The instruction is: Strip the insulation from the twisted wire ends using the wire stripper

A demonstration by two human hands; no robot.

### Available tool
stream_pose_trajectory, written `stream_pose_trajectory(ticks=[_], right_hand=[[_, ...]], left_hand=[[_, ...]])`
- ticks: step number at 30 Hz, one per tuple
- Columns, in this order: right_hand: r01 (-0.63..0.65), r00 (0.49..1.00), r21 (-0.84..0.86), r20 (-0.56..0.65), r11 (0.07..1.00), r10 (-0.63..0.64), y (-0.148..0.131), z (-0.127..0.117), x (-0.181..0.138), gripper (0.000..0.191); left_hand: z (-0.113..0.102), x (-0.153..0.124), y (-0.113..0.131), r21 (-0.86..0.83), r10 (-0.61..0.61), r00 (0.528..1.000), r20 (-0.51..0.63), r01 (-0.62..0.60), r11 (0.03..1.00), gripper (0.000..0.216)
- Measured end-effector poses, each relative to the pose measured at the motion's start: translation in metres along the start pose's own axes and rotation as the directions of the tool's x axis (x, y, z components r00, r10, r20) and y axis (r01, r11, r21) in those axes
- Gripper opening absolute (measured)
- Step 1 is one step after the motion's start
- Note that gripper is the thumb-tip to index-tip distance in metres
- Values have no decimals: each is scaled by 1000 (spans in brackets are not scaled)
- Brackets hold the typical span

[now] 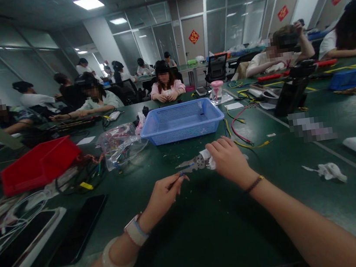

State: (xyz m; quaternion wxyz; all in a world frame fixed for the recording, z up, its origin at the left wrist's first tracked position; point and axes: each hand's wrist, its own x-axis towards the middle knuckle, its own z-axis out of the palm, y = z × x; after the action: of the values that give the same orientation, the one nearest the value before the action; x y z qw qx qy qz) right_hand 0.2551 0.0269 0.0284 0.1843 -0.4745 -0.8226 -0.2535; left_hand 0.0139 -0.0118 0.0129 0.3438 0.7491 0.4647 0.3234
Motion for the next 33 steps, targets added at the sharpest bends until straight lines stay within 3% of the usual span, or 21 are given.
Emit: stream_pose_trajectory(ticks=[9, 15, 21, 28, 33], right_hand=[[-11, 998, 0, 57, 1000, 11, -1, -7, 0, 17], [-34, 999, 7, 17, 999, 34, -1, -3, -2, 27], [16, 999, 47, -51, 999, -14, 5, 2, -3, 29], [-50, 993, -8, -110, 999, 49, 4, 2, -10, 39], [-5, 1000, 39, 17, 999, 4, 6, 6, -9, 42]], left_hand=[[1, 1, -4, -175, -87, 994, 68, 98, 980, 34], [0, 5, -5, -277, -85, 989, 120, 116, 954, 35], [4, 5, -8, -423, -138, 960, 243, 233, 876, 43], [5, 5, -8, -435, -162, 953, 257, 264, 861, 38], [4, 6, -9, -446, -153, 957, 245, 251, 859, 35]])
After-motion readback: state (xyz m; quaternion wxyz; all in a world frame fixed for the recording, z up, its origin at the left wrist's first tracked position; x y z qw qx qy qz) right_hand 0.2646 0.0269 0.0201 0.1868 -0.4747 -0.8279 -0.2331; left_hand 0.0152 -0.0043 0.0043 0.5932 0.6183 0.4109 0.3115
